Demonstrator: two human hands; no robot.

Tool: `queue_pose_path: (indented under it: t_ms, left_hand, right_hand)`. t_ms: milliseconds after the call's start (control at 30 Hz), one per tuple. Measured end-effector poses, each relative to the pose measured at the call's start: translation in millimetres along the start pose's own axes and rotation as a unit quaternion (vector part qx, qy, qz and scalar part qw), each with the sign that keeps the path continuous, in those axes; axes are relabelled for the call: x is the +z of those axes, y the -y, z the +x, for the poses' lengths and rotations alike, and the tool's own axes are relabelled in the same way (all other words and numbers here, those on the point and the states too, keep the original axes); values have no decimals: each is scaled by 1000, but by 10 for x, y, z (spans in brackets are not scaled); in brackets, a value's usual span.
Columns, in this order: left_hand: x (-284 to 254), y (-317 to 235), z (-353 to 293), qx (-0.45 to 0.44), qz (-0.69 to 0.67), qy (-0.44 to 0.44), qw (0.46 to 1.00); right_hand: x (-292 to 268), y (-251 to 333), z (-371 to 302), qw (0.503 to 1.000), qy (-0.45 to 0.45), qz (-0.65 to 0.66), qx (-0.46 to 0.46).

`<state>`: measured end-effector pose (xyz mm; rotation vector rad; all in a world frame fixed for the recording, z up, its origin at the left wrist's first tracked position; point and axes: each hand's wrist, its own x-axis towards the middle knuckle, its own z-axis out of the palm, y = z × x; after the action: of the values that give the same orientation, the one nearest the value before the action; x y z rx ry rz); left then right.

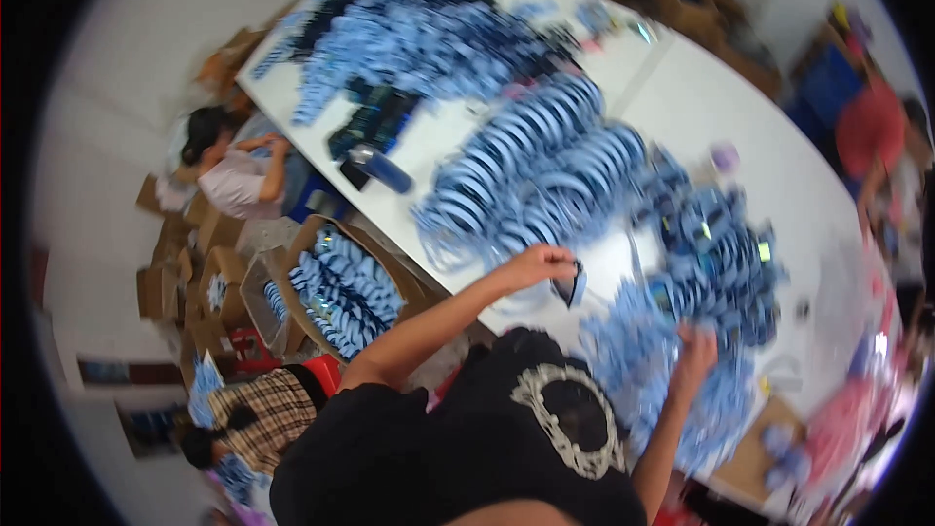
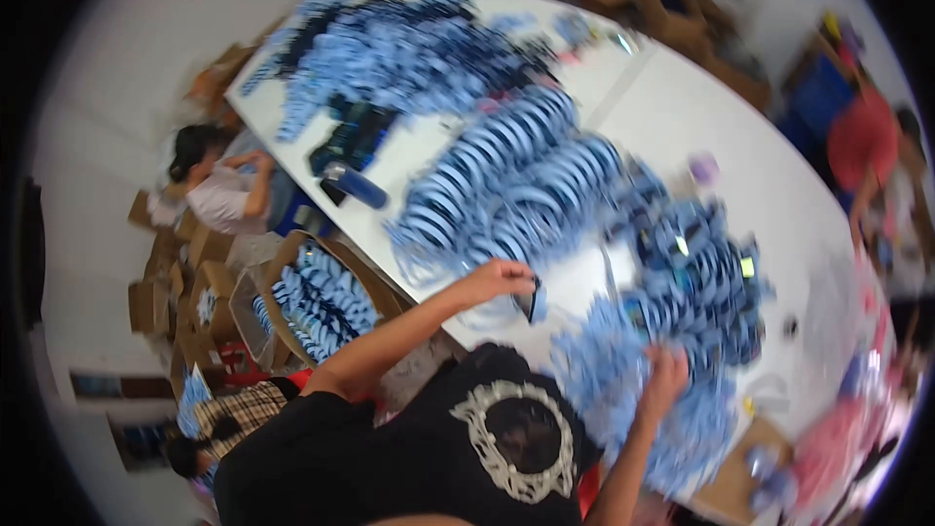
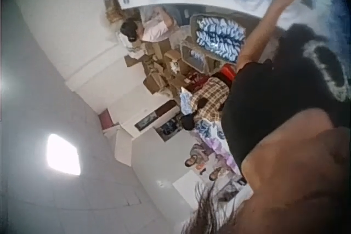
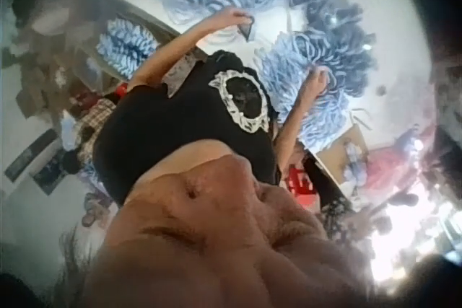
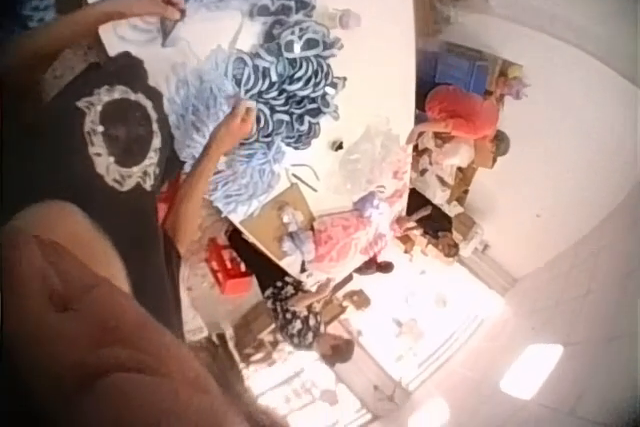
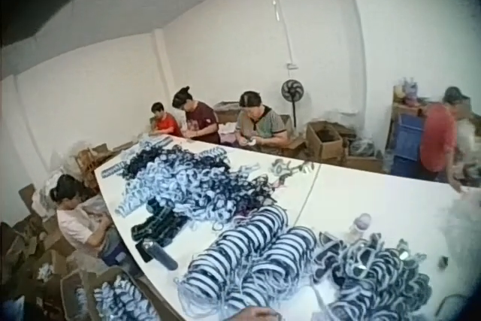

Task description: The person assembles small blue plastic bands, white fringe material, and plastic components by hand into toy parts or headbands.

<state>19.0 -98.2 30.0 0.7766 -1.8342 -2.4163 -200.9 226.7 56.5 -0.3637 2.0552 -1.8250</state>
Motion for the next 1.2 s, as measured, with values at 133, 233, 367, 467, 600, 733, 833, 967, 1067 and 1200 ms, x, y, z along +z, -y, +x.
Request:
queue_pose_path:
  t_ms: [133, 233, 367, 467, 600, 733, 833, 967, 1067, 1200]
  left_hand:
    - [486, -184, 152, 76, 167, -6, 983]
    - [649, -322, 270, 81, 180, 54, 979]
    - [798, -347, 290, 97, 253, 73, 960]
    - [812, -321, 260, 129, 297, 104, 940]
    - [789, -208, 286, 165, 372, 173, 897]
    - [806, -118, 269, 155, 396, 203, 882]
    - [771, 33, 204, 136, 371, 189, 899]
    - [875, 227, 116, 96, 300, 182, 932]
    - [946, 404, 40, 99, 195, 143, 965]
    - [783, 498, -76, 69, 241, 137, 958]
  right_hand:
    - [710, 405, -5, 972, 199, -111, -51]
    - [895, 446, 26, 962, 218, -126, -105]
    - [797, 350, 30, 923, 257, -250, -142]
    - [735, 329, -25, 908, 289, -278, -126]
    - [707, 307, -78, 894, 310, -299, -126]
    - [705, 205, -122, 891, 293, -310, -157]
    - [750, 104, -196, 920, 291, -245, -90]
    - [848, -110, -361, 929, 231, -273, -93]
    - [1049, -342, -471, 948, 48, -274, -158]
    - [1168, -853, -509, 961, 73, -259, -58]
